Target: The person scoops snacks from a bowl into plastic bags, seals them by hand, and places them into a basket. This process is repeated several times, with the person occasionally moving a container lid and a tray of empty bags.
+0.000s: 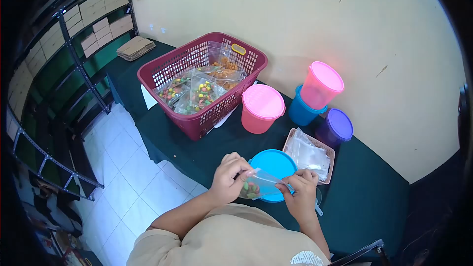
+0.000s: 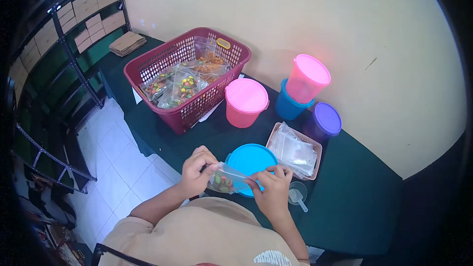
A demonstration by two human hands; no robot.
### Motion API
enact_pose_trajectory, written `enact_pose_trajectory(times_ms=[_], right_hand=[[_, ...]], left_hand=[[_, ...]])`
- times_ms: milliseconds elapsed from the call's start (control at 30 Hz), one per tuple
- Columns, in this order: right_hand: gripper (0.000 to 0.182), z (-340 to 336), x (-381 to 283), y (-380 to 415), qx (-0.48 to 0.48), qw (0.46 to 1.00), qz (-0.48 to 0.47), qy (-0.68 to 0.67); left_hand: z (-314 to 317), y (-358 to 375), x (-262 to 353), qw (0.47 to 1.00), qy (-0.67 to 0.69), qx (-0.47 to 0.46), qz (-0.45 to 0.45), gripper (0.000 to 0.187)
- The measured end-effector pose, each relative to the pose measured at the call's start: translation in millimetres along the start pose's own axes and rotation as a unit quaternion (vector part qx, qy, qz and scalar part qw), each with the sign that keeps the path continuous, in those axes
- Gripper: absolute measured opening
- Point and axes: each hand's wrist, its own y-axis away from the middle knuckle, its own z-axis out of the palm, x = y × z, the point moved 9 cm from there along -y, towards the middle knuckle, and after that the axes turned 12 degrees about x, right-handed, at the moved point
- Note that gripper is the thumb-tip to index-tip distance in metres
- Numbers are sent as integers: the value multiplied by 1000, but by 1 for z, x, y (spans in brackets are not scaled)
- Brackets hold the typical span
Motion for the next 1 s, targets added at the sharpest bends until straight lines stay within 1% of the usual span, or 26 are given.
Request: enact_pose_trajectory(times_ms=[100, 133, 167, 200, 233, 267, 300, 333, 367, 400, 433, 467, 500, 533, 567, 633, 667, 700, 733, 767, 833, 867, 900, 933, 967, 1000], right_hand=[[15, -1, -2, -2, 14, 1000, 16, -16], [15, 3, 1, -1, 14, 1000, 17, -16], [17, 10, 20, 3, 30, 990, 96, -103], [22, 20, 37, 8, 47, 965, 175, -188], [22, 33, 40, 9, 48, 965, 178, -187], [31, 53, 41, 9, 58, 916, 216, -334], [41, 75, 41, 7, 63, 843, 246, -474], [54, 100, 35, 20, 1, 847, 231, -478], [54, 106, 29, 21, -2, 846, 231, -480], [51, 127, 22, 27, -99, 868, 256, -414], [47, 145, 19, 37, -194, 878, 276, -341], [45, 159, 32, 47, -178, 842, 312, -402], [45, 164, 39, 46, -177, 842, 314, -402], [42, 160, 53, 41, -114, 815, 345, -452], [39, 155, 66, 36, -50, 781, 372, -498], [35, 127, 95, 17, 192, 618, 438, -624], [33, 125, 125, 27, 276, 572, 477, -607], [34, 125, 142, 35, 357, 521, 510, -584], [35, 143, 142, 42, 349, 487, 553, -580], [35, 149, 139, 46, 352, 484, 552, -580], [34, 168, 106, 40, 209, 548, 582, -564], [34, 163, 108, 31, 274, 502, 574, -586], [35, 158, 115, 16, 313, 527, 532, -584], [31, 159, 115, 4, 282, 580, 506, -573], [29, 161, 111, -7, 250, 631, 477, -559], [33, 163, 88, -30, 212, 672, 467, -534]], left_hand=[[-11, -2, -9, 999, 23, -3, -23, 7], [-13, -2, -15, 997, 61, 0, -57, 7], [-14, -3, -22, 991, 98, 3, -91, 8], [-20, -3, -37, 979, 151, 47, -132, 10], [-24, -3, -51, 959, 204, 92, -172, 11], [-26, -12, -52, 963, 195, 84, -168, 12], [-27, -13, -57, 963, 195, 88, -167, 12], [-25, -11, -68, 945, 242, 104, -195, 13], [-23, -10, -77, 924, 287, 119, -224, 14], [-22, -12, -81, 877, 370, 137, -276, 13], [-28, -15, -85, 877, 368, 139, -277, 13], [-29, -14, -96, 851, 388, 121, -333, 11], [-28, -12, -107, 821, 406, 100, -389, 9], [-36, -14, -112, 843, 374, 83, -378, 16], [-43, -16, -115, 842, 373, 82, -380, 16], [-63, -21, -116, 839, 339, 107, -412, 29], [-68, -18, -124, 853, 320, 59, -409, 38], [-75, -16, -131, 852, 319, 59, -410, 38], [-74, -13, -136, 839, 337, 14, -427, 36], [-71, -12, -139, 823, 353, -34, -443, 34], [-79, -21, -143, 814, 346, -68, -461, 35], [-82, -27, -141, 812, 338, -102, -465, 36], [-83, -32, -141, 809, 329, -135, -469, 38], [-86, -39, -145, 805, 332, -143, -470, 45], [-87, -47, -147, 804, 331, -149, -470, 45], [-90, -58, -151, 822, 308, -147, -455, 49]])
